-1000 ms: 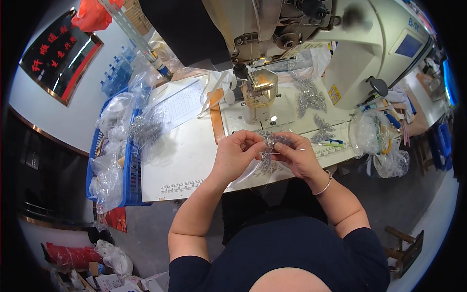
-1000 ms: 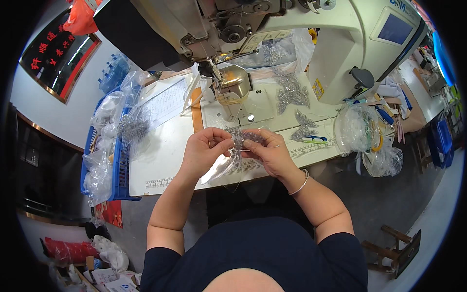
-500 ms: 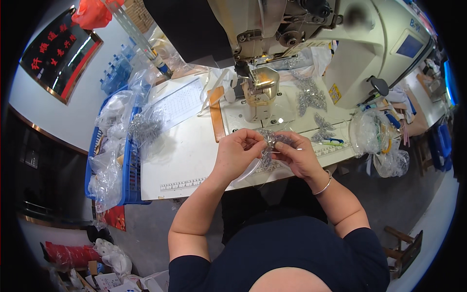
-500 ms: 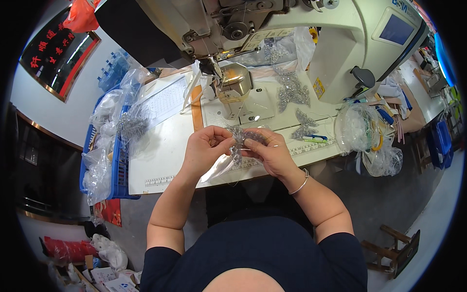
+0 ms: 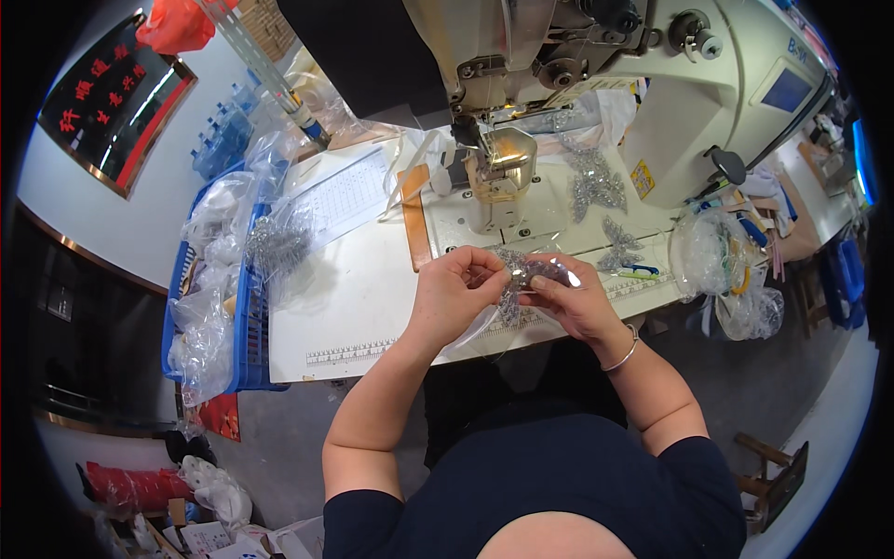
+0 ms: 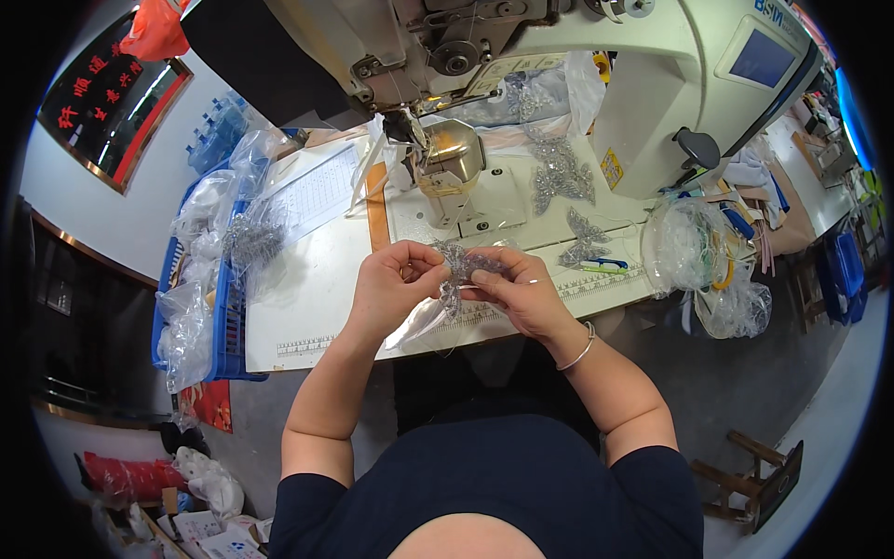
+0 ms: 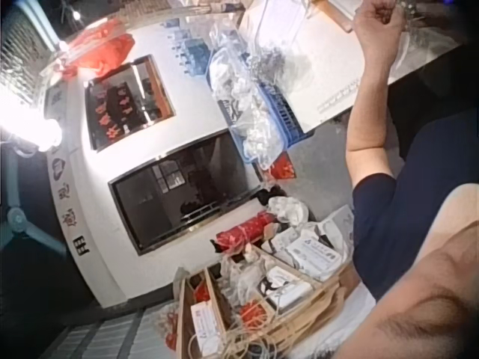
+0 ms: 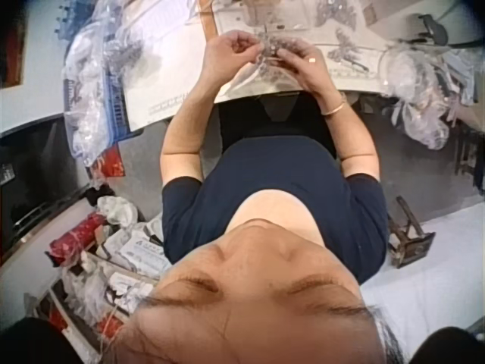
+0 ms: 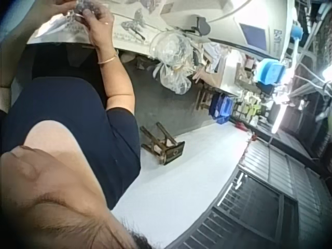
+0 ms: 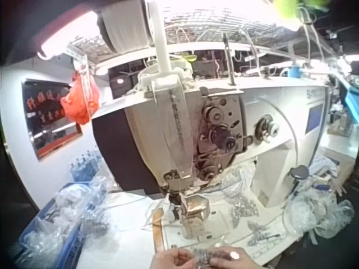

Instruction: The person assembles small, silver, star-shaped decorations by hand, arranging them into a cluster. They then use a sewing machine to stitch the cluster onto a clear plastic backing. The process involves repeated manual assembly and machine sewing of multiple units.

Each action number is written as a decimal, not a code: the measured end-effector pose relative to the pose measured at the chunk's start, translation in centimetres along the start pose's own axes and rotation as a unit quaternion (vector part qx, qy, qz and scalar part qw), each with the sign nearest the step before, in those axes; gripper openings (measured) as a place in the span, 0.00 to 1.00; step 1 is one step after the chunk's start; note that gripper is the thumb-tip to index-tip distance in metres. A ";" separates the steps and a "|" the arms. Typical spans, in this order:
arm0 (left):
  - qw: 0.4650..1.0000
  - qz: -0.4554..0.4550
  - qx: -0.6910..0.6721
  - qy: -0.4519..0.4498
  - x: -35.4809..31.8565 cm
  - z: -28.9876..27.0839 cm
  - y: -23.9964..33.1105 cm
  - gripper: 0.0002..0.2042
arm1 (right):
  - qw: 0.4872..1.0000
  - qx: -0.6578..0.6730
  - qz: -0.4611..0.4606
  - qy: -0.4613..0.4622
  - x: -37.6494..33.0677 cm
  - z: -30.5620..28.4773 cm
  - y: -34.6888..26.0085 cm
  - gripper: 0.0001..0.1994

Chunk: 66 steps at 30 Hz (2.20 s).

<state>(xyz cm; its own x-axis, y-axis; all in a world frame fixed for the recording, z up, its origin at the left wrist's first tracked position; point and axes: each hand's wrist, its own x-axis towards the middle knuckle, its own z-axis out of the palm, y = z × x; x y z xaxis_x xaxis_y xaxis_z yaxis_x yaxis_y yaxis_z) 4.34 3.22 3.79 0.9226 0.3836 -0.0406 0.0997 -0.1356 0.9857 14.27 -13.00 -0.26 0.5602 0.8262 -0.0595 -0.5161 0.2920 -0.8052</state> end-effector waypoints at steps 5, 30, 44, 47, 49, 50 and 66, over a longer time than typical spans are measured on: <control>0.999 0.017 0.026 0.015 -0.2 0.2 -0.3 0.06 | 0.999 0.009 -0.020 -0.037 0.1 -1.1 0.9 0.14; 0.998 -0.030 -0.062 -0.008 0.3 -0.1 -0.2 0.07 | 0.999 0.023 -0.043 0.009 0.1 -0.6 1.9 0.14; 0.993 -0.041 -0.112 -0.006 0.4 -0.1 -1.0 0.06 | 0.999 0.011 -0.046 0.025 0.4 -0.4 2.1 0.15; 0.985 -0.049 -0.161 -0.020 0.5 -0.4 -1.4 0.06 | 0.999 0.013 -0.037 0.030 0.3 -0.1 1.8 0.15; 0.977 -0.062 -0.202 -0.032 0.6 -0.5 -1.7 0.06 | 0.999 0.003 -0.033 0.028 0.3 -0.2 1.8 0.15; 0.973 -0.070 -0.216 -0.034 0.6 -0.5 -1.8 0.06 | 0.999 -0.002 -0.031 0.027 0.3 -0.2 1.8 0.15; 0.992 -0.046 -0.115 -0.034 0.6 -0.7 -1.3 0.07 | 0.999 -0.005 -0.048 -0.005 0.4 -0.6 2.0 0.14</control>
<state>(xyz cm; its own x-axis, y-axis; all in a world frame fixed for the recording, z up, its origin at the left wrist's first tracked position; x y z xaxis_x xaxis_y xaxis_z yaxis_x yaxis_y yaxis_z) 4.46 4.25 2.63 0.9377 0.3203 -0.1349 0.1038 0.1123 0.9882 13.87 -12.39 -2.23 0.6003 0.7994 0.0250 -0.4538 0.3662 -0.8124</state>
